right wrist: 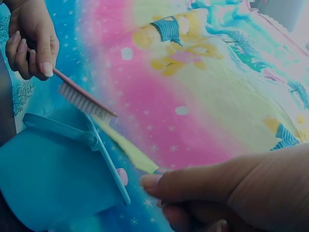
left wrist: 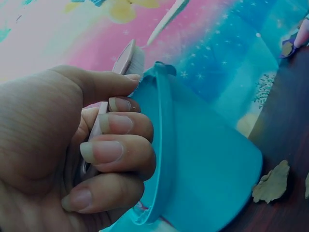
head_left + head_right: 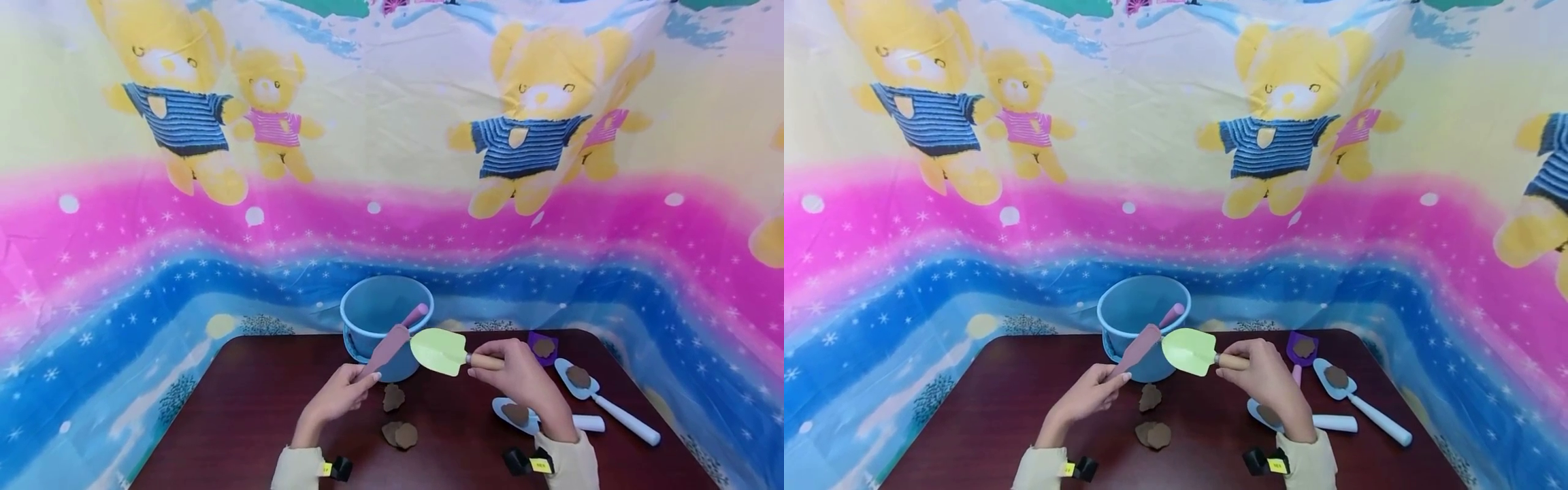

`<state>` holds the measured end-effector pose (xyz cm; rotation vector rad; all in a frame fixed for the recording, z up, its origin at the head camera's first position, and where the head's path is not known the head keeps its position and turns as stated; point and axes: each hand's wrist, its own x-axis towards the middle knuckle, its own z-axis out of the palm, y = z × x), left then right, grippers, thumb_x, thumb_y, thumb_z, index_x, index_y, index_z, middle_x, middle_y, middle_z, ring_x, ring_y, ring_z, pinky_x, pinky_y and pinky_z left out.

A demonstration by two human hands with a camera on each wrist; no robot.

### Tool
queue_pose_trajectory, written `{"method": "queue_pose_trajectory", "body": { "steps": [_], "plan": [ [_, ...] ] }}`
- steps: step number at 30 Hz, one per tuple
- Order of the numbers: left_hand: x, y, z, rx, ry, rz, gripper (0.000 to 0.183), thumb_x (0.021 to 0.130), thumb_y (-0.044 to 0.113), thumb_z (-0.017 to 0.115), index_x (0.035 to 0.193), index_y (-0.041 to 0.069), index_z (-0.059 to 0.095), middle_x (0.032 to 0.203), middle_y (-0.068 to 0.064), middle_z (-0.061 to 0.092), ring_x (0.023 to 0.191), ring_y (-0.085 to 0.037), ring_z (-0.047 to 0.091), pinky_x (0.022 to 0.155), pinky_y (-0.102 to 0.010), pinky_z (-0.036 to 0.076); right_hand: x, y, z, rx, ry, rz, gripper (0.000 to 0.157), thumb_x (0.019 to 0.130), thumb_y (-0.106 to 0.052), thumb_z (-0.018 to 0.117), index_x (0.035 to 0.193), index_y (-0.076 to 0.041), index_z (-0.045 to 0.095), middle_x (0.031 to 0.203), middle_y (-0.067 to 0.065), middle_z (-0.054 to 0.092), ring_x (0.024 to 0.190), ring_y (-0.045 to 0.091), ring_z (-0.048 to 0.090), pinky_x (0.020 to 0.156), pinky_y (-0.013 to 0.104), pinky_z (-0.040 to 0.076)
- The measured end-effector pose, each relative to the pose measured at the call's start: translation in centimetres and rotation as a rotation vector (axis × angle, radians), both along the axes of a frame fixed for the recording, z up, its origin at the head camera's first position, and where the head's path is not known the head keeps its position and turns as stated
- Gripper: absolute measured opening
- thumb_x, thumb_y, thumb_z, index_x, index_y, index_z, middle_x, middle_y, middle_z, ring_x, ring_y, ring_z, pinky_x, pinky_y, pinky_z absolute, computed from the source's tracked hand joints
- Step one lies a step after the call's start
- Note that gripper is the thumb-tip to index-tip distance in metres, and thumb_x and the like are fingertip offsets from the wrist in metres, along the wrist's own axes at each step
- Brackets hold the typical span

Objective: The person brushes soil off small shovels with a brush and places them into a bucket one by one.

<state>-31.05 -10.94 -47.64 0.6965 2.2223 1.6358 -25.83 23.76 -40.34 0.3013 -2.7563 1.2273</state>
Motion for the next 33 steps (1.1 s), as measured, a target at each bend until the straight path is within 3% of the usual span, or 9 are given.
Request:
{"method": "queue_pose_trajectory", "body": {
  "steps": [5, 15, 21, 25, 33],
  "plan": [
    [0.0, -0.6, 0.2, 0.016, 0.005, 0.041, 0.032, 0.105, 0.032, 0.057, 0.091, 0.003, 0.06, 0.062, 0.0, 0.041, 0.051, -0.01, 0.037, 0.052, -0.023, 0.037, 0.0, -0.1, 0.0, 0.0, 0.007, 0.003, 0.024, 0.086, -0.029, 0.083, 0.103, -0.012, 0.079, 0.095, -0.001, 0.073, 0.087, 0.014, 0.066, 0.072, 0.034, 0.053],
    [0.0, -1.1, 0.4, 0.033, 0.007, 0.035, 0.033, 0.105, 0.032, 0.056, 0.093, 0.002, 0.061, 0.063, -0.002, 0.042, 0.051, -0.01, 0.038, 0.052, -0.023, 0.037, -0.2, -0.3, -0.1, 0.003, 0.01, 0.03, 0.029, 0.087, -0.034, 0.081, 0.106, -0.012, 0.079, 0.094, -0.002, 0.073, 0.086, 0.014, 0.065, 0.072, 0.033, 0.053],
    [0.0, -1.3, 0.5, 0.051, -0.005, 0.039, 0.034, 0.106, 0.032, 0.055, 0.093, 0.001, 0.059, 0.062, -0.001, 0.041, 0.051, -0.009, 0.038, 0.052, -0.023, 0.037, -0.3, -0.2, -0.4, 0.018, 0.021, 0.135, 0.032, 0.094, -0.036, 0.073, 0.111, -0.009, 0.077, 0.09, -0.004, 0.072, 0.077, 0.01, 0.064, 0.067, 0.029, 0.05],
    [0.0, -1.5, 0.5, 0.063, -0.005, 0.035, 0.033, 0.107, 0.031, 0.054, 0.094, 0.001, 0.059, 0.062, 0.0, 0.04, 0.05, -0.009, 0.038, 0.052, -0.023, 0.037, -0.4, -0.3, -0.7, 0.05, 0.014, 0.194, 0.028, 0.1, -0.035, 0.065, 0.113, -0.012, 0.075, 0.082, -0.006, 0.067, 0.067, 0.007, 0.056, 0.065, 0.028, 0.045],
    [0.0, -1.6, 0.6, 0.079, -0.006, 0.027, 0.033, 0.107, 0.03, 0.053, 0.097, -0.001, 0.06, 0.062, 0.0, 0.039, 0.05, -0.009, 0.037, 0.051, -0.022, 0.037, -0.3, -0.9, -0.7, 0.136, -0.005, 0.266, 0.026, 0.102, -0.038, 0.061, 0.113, -0.016, 0.069, 0.099, -0.008, 0.067, 0.085, 0.007, 0.06, 0.076, 0.029, 0.049]
  ]
}}
